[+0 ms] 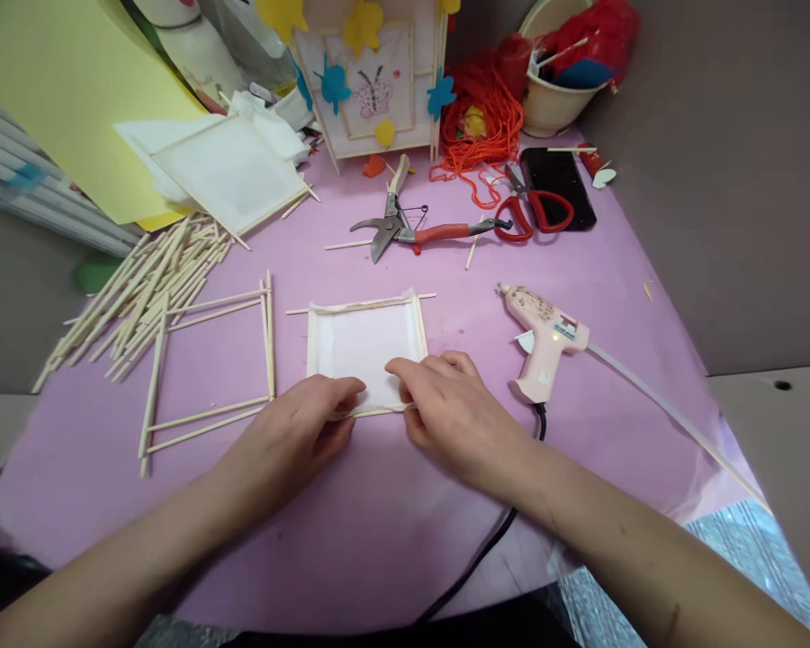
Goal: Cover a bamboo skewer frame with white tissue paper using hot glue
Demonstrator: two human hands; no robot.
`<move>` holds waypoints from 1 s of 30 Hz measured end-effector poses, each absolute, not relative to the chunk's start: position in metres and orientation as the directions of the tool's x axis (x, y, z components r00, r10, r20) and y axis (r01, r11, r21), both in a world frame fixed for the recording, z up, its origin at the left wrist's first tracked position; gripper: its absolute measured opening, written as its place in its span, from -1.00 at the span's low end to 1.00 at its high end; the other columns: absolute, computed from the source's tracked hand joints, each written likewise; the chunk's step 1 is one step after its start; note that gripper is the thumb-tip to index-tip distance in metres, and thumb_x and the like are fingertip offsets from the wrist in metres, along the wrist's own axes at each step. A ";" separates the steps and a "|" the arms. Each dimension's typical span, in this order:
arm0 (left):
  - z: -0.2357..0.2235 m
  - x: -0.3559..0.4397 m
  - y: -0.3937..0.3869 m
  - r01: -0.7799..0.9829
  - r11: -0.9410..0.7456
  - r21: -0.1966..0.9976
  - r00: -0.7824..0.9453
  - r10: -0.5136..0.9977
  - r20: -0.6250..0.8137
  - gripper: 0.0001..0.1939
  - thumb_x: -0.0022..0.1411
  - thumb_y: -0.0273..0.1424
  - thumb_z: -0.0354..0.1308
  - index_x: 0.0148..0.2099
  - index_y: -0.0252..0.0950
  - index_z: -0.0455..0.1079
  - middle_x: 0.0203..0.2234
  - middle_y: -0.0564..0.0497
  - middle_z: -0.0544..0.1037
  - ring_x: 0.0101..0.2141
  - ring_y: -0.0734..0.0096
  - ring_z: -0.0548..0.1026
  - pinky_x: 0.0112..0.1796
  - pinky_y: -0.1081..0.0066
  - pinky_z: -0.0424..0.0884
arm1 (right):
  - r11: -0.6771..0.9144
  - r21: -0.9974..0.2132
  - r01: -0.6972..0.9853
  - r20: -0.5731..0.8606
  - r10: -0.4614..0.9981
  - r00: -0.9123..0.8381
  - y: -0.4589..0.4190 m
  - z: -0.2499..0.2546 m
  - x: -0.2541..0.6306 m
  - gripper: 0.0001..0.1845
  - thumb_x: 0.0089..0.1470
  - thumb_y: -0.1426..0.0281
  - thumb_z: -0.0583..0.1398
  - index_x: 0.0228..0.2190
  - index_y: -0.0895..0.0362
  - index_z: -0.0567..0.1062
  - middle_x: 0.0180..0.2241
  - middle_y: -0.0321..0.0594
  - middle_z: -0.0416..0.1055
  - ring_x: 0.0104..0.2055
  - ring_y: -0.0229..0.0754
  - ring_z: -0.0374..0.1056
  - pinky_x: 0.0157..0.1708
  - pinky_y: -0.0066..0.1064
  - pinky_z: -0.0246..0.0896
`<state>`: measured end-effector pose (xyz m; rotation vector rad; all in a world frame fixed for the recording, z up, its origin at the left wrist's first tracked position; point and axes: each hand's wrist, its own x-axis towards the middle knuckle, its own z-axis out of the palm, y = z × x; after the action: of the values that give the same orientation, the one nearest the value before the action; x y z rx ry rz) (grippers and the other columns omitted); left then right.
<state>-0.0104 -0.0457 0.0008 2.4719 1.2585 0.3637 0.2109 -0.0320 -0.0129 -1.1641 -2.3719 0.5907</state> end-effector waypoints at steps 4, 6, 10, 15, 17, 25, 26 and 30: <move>0.002 -0.009 -0.047 0.725 -0.570 0.387 0.590 0.803 0.077 -0.68 0.19 -0.65 -0.02 -0.01 -0.31 0.24 -0.39 0.02 0.40 -0.35 0.32 0.40 -0.33 0.34 0.37 | 0.554 -0.547 0.628 0.183 0.811 -0.556 -0.033 -0.013 0.213 -0.51 -0.06 0.66 0.12 -0.05 0.13 0.26 -0.33 -0.29 0.43 -0.28 -0.17 0.31 -0.06 -0.24 0.06; 0.001 -0.008 -0.048 0.713 -0.586 0.385 0.593 0.797 0.113 -0.64 0.19 -0.66 -0.02 0.03 -0.33 0.22 -0.37 -0.01 0.41 -0.33 0.30 0.40 -0.30 0.31 0.40 | 0.548 -0.547 0.633 0.180 0.816 -0.550 -0.034 -0.010 0.213 -0.48 -0.06 0.65 0.13 -0.03 0.13 0.25 -0.28 -0.25 0.45 -0.22 -0.15 0.32 -0.05 -0.23 0.05; 0.000 -0.007 -0.051 0.682 -0.614 0.397 0.586 0.784 0.204 -0.58 0.19 -0.68 -0.04 0.09 -0.35 0.19 -0.28 -0.07 0.44 -0.25 0.27 0.42 -0.22 0.25 0.43 | 0.551 -0.548 0.629 0.192 0.815 -0.546 -0.037 -0.006 0.210 -0.48 -0.04 0.63 0.14 -0.02 0.10 0.25 -0.20 -0.23 0.46 -0.15 -0.12 0.34 -0.04 -0.21 0.00; -0.003 -0.006 -0.051 0.700 -0.588 0.405 0.561 0.804 0.199 -0.60 0.22 -0.65 -0.07 0.10 -0.33 0.17 -0.32 -0.05 0.47 -0.29 0.29 0.47 -0.27 0.28 0.46 | 0.557 -0.562 0.611 0.182 0.805 -0.565 -0.038 -0.010 0.205 -0.48 -0.02 0.64 0.10 -0.01 0.10 0.22 -0.29 -0.27 0.47 -0.25 -0.16 0.37 -0.07 -0.21 0.01; -0.004 -0.006 -0.051 0.709 -0.564 0.423 0.542 0.820 0.185 -0.57 0.21 -0.65 -0.06 0.12 -0.31 0.15 -0.31 -0.04 0.49 -0.28 0.30 0.48 -0.26 0.28 0.46 | 0.554 -0.570 0.607 0.193 0.808 -0.557 -0.038 -0.012 0.205 -0.47 -0.02 0.65 0.09 0.00 0.10 0.21 -0.30 -0.26 0.48 -0.27 -0.17 0.37 -0.07 -0.20 0.01; -0.003 -0.006 -0.047 0.703 -0.407 0.583 0.471 0.881 0.047 -0.53 0.15 -0.65 0.02 0.10 -0.27 0.19 -0.24 0.00 0.51 -0.21 0.34 0.50 -0.17 0.30 0.45 | 0.541 -0.587 0.602 0.182 0.813 -0.553 -0.037 -0.014 0.204 -0.47 -0.03 0.66 0.09 -0.01 0.11 0.21 -0.29 -0.26 0.46 -0.26 -0.16 0.37 -0.05 -0.17 0.03; -0.003 -0.006 -0.047 0.701 -0.392 0.595 0.466 0.884 0.034 -0.53 0.14 -0.65 0.02 0.10 -0.26 0.20 -0.24 0.01 0.51 -0.21 0.35 0.50 -0.17 0.31 0.45 | 0.537 -0.594 0.599 0.181 0.814 -0.551 -0.037 -0.013 0.205 -0.47 -0.03 0.66 0.09 0.00 0.11 0.21 -0.29 -0.25 0.46 -0.25 -0.16 0.37 -0.04 -0.17 0.03; -0.003 -0.006 -0.047 0.689 -0.390 0.611 0.470 0.882 0.033 -0.54 0.14 -0.65 0.03 0.09 -0.26 0.21 -0.23 0.01 0.50 -0.21 0.36 0.49 -0.16 0.32 0.44 | 0.533 -0.622 0.574 0.196 0.815 -0.545 -0.037 -0.006 0.208 -0.44 -0.03 0.61 0.13 0.03 0.09 0.19 -0.16 -0.18 0.46 -0.12 -0.11 0.36 0.00 -0.16 0.05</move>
<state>-0.0064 -0.0470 -0.0028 2.1950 1.3008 0.4838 0.2078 -0.0368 -0.0056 -1.1288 -2.3048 0.6902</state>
